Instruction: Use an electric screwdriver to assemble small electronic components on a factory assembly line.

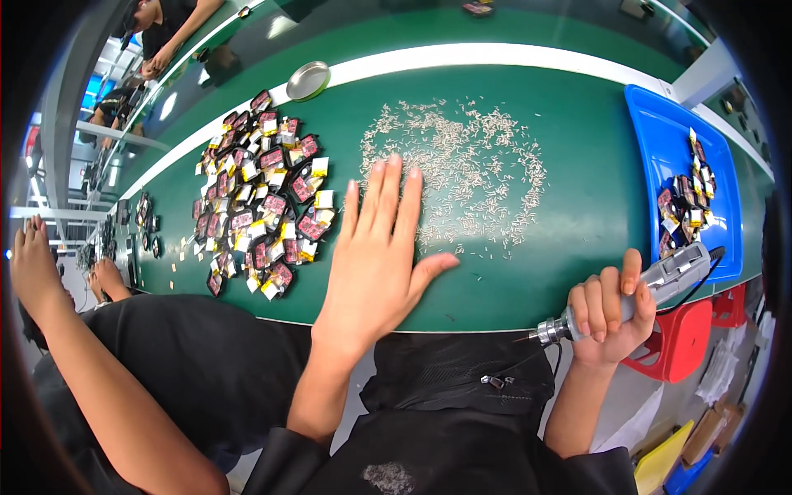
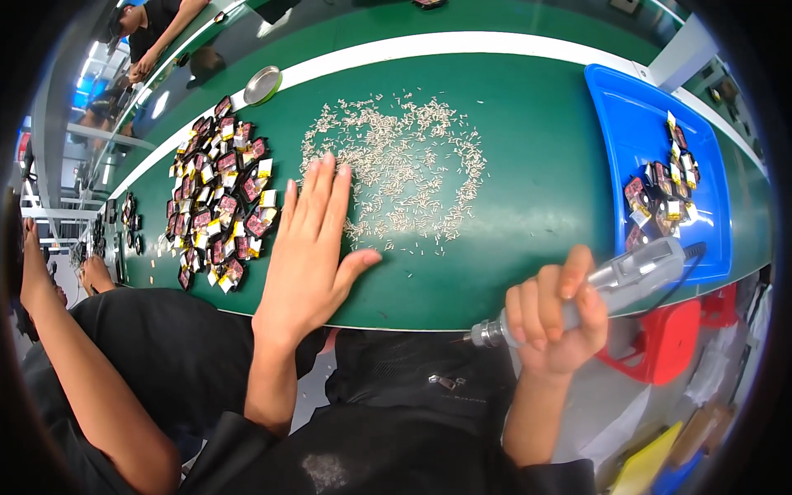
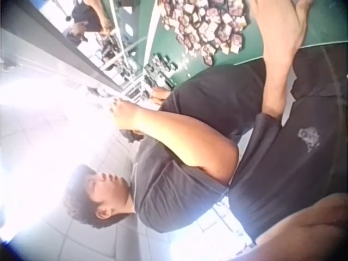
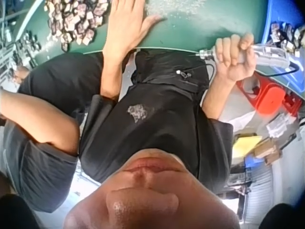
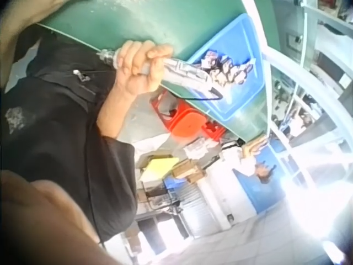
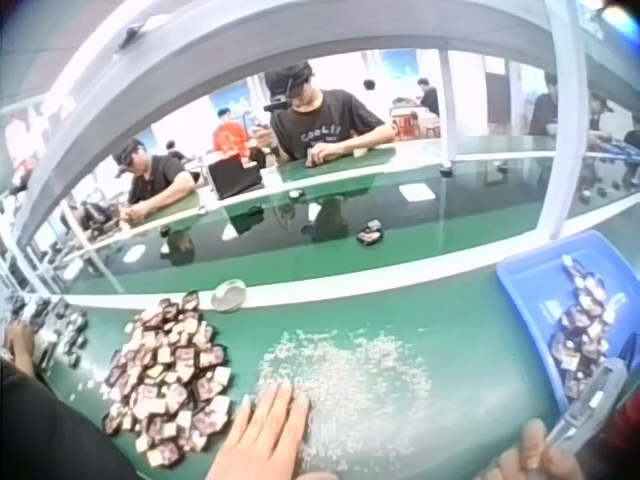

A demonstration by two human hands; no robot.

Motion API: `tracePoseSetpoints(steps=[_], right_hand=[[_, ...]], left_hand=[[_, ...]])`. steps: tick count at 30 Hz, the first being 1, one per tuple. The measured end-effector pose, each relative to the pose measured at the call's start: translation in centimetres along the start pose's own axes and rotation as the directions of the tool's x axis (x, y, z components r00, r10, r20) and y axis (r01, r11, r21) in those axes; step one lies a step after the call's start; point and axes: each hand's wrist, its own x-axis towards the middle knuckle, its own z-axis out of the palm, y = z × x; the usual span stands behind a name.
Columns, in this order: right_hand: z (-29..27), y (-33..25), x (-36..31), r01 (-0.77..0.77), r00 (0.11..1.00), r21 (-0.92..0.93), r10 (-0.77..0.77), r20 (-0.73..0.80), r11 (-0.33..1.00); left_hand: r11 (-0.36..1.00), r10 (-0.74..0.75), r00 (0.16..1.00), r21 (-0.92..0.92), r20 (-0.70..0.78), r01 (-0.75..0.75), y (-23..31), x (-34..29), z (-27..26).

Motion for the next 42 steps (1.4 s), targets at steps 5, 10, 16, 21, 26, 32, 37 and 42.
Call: tracePoseSetpoints(steps=[5, 10, 16, 21, 26, 32, 37, 42], right_hand=[[0.2, 0.1, 0.2, -0.006, 1.000, 0.018, 0.006, -0.007, 1.000], [-0.1, -0.1, -0.1, -0.014, 1.000, 0.022, 0.014, 0.011, 1.000], [-0.1, 0.1, -0.1, -0.004, 1.000, 0.009, 0.004, 0.007, 1.000], [-0.4, 0.0, -0.2, -0.002, 1.000, 0.020, 0.002, 0.005, 1.000], [-0.4, 0.0, 0.0, 0.004, 1.000, 0.046, -0.005, 0.020, 0.999], [-0.7, 0.0, 0.0, -0.005, 0.999, 0.058, 0.002, 0.039, 0.998], [-0.7, -0.1, -0.1, -0.011, 0.998, 0.057, 0.008, 0.056, 0.998], [-0.7, -0.2, 0.0, -0.003, 0.998, 0.061, 0.000, 0.057, 0.998]], left_hand=[[1.000, 0.015, 1.000, 0.009, 0.022, -0.015, 1.0, -1.0, -0.7], [1.000, 0.020, 0.999, 0.023, 0.026, -0.021, 1.1, -1.0, -0.4], [0.983, -0.043, 0.950, -0.182, -0.311, -0.015, -0.1, -2.4, -2.0], [0.908, -0.210, 0.801, -0.416, -0.561, -0.053, -0.8, -3.8, -1.1], [0.745, -0.463, 0.786, -0.660, -0.409, 0.096, -1.7, -5.7, -0.4], [0.937, -0.240, 0.871, -0.338, -0.429, 0.091, -1.2, -7.4, -0.4], [0.983, -0.110, 0.924, -0.177, -0.367, 0.047, -1.7, -7.6, 0.3], [0.998, 0.042, 0.935, -0.034, -0.351, -0.057, -2.3, -7.0, 0.1]])
